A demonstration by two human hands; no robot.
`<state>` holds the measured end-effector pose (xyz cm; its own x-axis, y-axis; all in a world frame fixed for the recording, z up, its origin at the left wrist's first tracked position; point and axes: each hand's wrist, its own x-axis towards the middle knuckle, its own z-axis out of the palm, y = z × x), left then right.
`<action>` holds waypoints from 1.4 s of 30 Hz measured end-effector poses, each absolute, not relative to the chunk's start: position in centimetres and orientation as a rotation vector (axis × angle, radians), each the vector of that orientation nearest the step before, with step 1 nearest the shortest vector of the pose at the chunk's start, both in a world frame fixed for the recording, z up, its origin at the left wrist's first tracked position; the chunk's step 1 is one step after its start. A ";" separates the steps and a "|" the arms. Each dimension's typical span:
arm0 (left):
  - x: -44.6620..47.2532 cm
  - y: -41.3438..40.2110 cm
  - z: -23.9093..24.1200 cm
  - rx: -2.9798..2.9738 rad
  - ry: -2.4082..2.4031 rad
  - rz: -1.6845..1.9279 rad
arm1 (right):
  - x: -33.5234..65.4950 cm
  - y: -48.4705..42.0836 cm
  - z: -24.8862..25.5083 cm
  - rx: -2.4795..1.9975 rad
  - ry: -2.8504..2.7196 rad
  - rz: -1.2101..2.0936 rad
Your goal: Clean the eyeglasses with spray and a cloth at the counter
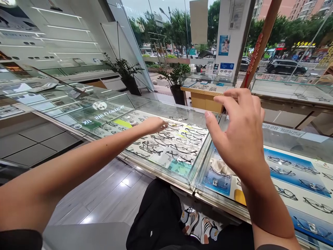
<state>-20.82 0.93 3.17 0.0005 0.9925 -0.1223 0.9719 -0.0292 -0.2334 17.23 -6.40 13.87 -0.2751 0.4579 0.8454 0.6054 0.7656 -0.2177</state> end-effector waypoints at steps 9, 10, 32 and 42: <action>-20.5 4.0 1.4 -2.191 -2.126 0.367 | 18.1 -7.0 14.6 -0.799 -1.937 -0.167; -20.4 4.0 1.4 -2.196 -2.117 0.370 | 18.2 -7.0 14.7 -0.801 -1.935 -0.170; -6.0 1.3 6.9 -2.737 -1.690 -1.578 | 17.4 -5.0 11.1 -0.930 -1.927 0.007; -0.1 3.8 1.4 -2.907 -1.599 -2.144 | 18.2 3.4 1.9 -0.992 -1.775 0.482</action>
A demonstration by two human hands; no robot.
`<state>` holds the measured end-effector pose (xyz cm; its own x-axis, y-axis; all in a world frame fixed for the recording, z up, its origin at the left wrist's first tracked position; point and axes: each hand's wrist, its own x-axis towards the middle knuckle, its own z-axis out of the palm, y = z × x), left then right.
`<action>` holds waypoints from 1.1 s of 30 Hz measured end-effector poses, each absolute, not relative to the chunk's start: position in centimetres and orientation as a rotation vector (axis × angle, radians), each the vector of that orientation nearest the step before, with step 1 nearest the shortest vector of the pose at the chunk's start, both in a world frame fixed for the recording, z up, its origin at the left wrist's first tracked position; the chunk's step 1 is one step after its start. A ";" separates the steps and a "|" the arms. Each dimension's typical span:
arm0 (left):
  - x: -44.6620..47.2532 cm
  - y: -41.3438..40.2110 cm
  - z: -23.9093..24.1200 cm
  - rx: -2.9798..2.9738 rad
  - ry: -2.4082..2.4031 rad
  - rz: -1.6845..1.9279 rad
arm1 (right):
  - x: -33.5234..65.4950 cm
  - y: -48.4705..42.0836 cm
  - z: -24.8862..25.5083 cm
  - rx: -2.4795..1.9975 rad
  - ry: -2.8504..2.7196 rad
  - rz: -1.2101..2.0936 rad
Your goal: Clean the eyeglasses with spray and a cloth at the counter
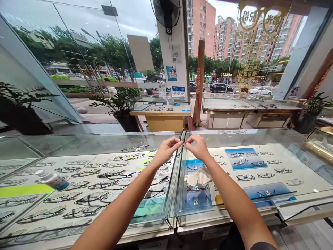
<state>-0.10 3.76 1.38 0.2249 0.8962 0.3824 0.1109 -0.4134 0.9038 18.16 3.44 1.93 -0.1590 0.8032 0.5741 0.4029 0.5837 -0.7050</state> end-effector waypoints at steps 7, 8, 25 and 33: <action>-0.3 1.9 -0.3 1.650 0.955 1.364 | 19.4 2.5 0.8 -0.958 -1.777 0.705; -0.3 1.8 -0.4 1.626 0.941 1.374 | 19.5 2.3 1.0 -0.954 -1.767 0.738; -0.1 1.6 -0.3 1.506 0.868 1.341 | 18.2 1.0 1.4 -0.929 -1.748 0.797; -0.7 1.1 0.5 1.561 0.822 1.206 | 18.5 1.4 1.4 -0.947 -1.678 0.819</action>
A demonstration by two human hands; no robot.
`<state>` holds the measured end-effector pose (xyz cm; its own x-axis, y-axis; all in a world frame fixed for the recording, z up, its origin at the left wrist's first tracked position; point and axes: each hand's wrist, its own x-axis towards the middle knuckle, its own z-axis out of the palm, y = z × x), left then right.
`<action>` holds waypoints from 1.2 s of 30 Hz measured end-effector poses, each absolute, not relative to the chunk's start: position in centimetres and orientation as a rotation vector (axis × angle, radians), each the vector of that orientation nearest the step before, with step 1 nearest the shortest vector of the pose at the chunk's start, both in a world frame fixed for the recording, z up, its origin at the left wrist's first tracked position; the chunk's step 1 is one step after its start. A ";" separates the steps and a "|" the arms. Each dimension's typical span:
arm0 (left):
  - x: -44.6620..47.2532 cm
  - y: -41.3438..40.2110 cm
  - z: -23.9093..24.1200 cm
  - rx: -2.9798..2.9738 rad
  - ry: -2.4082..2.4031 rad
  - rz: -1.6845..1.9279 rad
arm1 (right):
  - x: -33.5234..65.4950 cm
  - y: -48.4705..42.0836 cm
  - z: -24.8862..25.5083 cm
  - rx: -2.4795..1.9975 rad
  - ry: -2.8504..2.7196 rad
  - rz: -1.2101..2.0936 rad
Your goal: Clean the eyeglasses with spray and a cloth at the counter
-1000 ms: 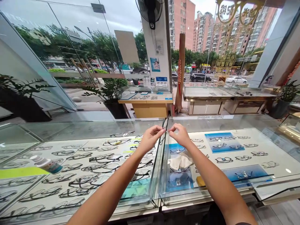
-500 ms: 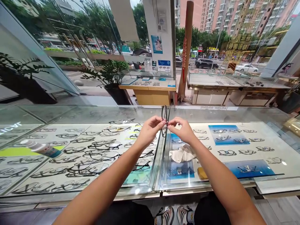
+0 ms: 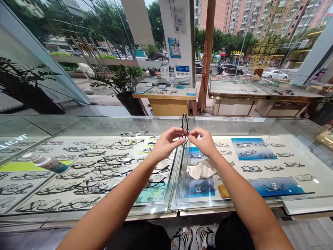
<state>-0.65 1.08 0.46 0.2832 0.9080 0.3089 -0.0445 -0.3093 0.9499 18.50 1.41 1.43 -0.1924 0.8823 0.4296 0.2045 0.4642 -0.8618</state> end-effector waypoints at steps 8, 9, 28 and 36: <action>-0.9 1.7 0.0 1.588 0.899 1.270 | 18.6 1.6 1.3 -1.043 -1.487 0.956; -1.0 1.8 0.0 1.588 0.920 1.276 | 18.7 1.6 1.3 -1.079 -1.435 0.952; -1.1 1.4 0.1 1.743 1.034 1.134 | 21.1 3.2 1.5 -1.165 -1.293 0.322; -1.0 1.4 0.1 1.706 0.980 1.159 | 19.4 2.5 0.3 -1.169 -1.534 0.018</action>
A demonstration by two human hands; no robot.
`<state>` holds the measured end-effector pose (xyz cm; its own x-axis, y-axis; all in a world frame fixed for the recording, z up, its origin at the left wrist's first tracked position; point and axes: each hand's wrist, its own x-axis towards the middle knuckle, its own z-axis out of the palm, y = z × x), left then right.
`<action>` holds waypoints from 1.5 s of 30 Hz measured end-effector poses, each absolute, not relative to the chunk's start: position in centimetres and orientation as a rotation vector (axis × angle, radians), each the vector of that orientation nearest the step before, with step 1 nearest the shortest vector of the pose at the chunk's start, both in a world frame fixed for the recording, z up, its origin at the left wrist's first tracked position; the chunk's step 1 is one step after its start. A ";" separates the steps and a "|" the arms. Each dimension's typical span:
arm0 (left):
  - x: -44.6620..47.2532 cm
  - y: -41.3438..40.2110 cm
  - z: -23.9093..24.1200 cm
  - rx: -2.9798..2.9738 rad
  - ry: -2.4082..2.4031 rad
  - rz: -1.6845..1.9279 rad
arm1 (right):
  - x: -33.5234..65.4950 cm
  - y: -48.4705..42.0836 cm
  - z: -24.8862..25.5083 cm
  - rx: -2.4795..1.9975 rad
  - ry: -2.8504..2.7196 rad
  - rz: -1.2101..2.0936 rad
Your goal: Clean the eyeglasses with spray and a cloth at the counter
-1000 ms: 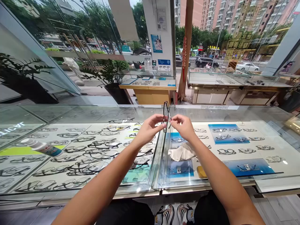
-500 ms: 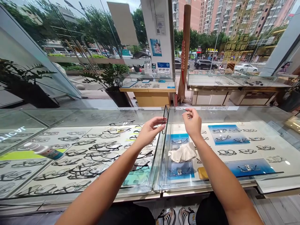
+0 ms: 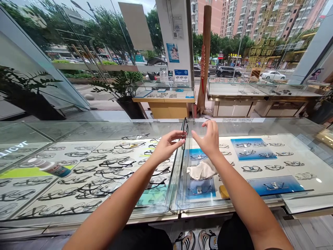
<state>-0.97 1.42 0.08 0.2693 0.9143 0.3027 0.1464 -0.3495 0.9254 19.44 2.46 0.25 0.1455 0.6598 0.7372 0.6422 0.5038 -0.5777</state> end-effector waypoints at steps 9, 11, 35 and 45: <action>-0.7 1.1 0.1 1.731 0.962 1.167 | 19.1 2.3 -0.1 -1.229 -1.557 -0.013; -0.7 1.0 0.0 1.738 0.971 1.168 | 19.0 2.3 -0.1 -1.239 -1.554 -0.016; -0.9 1.4 0.3 1.592 1.043 1.478 | 19.2 2.6 -0.6 -1.397 -1.638 0.043; -0.7 1.1 0.1 1.634 0.995 1.379 | 18.1 1.4 0.2 -1.053 -1.770 0.420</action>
<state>-0.74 1.09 0.14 0.1117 0.9122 0.3943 0.0865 -0.4042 0.9106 18.06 1.44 0.24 -0.1285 0.8078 0.5753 0.4628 0.5619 -0.6856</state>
